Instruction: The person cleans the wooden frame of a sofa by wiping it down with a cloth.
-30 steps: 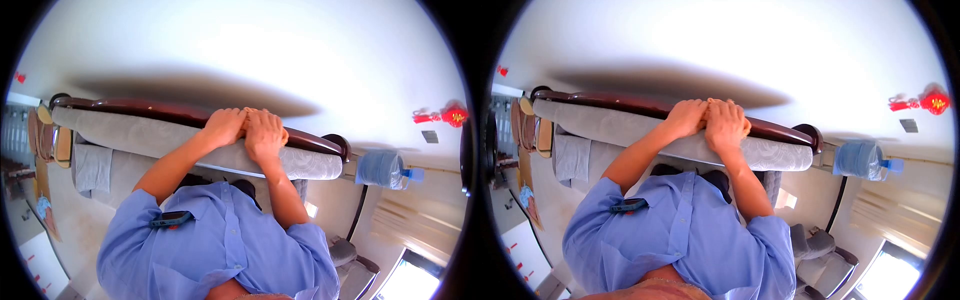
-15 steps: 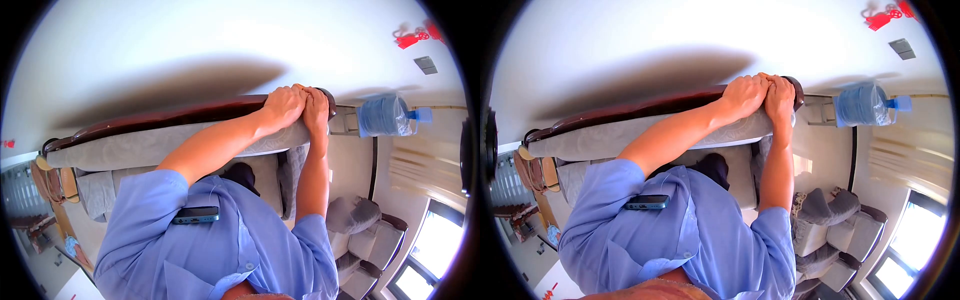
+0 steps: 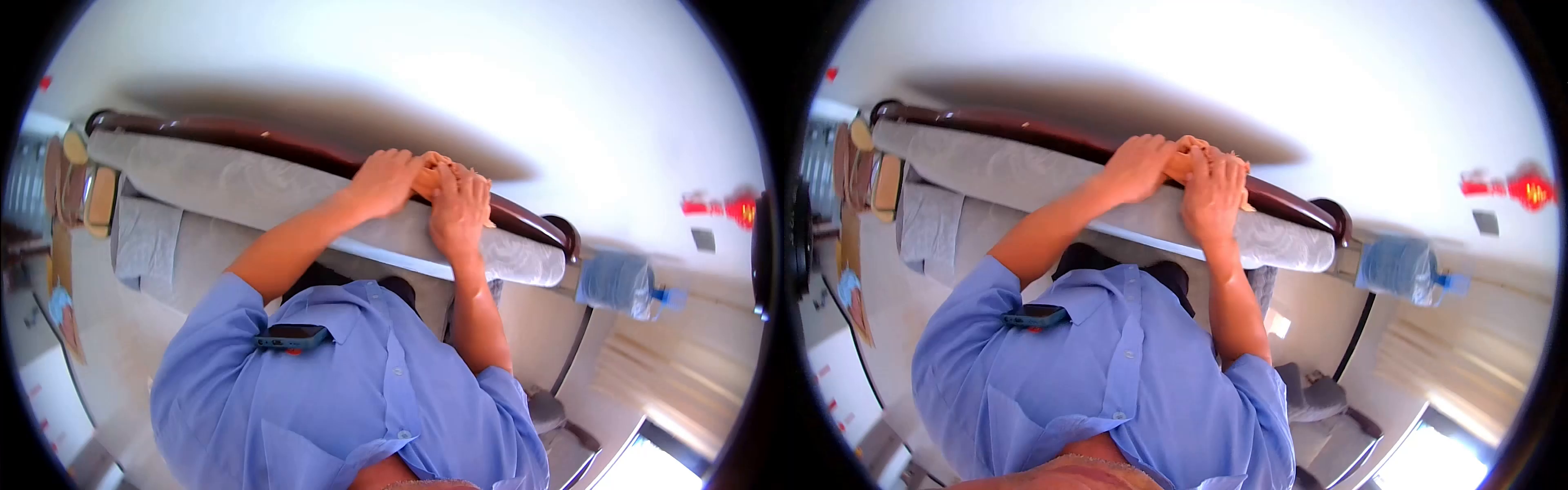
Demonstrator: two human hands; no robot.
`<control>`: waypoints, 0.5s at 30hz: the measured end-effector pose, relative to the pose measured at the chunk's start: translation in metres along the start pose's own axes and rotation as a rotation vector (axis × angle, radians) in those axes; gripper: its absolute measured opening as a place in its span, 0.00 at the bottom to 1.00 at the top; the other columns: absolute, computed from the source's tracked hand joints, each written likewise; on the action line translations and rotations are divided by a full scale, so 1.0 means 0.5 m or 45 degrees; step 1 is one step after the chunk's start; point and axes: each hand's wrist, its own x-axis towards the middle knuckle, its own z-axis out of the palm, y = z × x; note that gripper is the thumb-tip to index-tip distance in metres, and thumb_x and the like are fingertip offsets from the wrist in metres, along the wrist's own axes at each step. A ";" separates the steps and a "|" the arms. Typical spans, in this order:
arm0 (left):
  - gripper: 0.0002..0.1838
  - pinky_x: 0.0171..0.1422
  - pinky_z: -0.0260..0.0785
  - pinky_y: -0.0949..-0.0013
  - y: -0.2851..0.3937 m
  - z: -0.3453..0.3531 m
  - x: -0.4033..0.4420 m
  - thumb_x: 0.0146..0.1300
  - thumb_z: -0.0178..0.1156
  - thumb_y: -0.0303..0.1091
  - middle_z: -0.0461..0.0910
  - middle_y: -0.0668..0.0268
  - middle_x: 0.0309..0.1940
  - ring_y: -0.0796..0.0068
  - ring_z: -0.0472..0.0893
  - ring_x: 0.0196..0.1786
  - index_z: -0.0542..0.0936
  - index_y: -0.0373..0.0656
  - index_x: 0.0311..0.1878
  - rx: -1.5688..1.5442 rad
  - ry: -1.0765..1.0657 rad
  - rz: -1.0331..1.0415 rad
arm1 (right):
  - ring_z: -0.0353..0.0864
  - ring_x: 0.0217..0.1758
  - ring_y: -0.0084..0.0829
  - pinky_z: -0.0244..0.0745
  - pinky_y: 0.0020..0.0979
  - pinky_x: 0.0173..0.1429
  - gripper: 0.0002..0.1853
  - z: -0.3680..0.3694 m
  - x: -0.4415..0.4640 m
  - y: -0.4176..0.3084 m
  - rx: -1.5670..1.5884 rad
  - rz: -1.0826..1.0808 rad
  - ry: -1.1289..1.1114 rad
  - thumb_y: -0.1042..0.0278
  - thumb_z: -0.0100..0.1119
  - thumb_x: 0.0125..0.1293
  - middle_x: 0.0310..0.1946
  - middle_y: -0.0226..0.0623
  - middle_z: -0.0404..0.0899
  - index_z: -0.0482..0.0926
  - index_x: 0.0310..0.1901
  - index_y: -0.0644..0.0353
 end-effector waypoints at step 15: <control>0.27 0.74 0.71 0.48 -0.511 -0.403 -0.258 0.54 0.82 0.38 0.88 0.60 0.55 0.50 0.81 0.65 0.87 0.47 0.58 0.177 0.094 -0.450 | 0.84 0.60 0.55 0.80 0.54 0.60 0.30 0.315 0.282 -0.435 0.266 -0.365 -0.109 0.70 0.64 0.71 0.65 0.49 0.82 0.76 0.75 0.56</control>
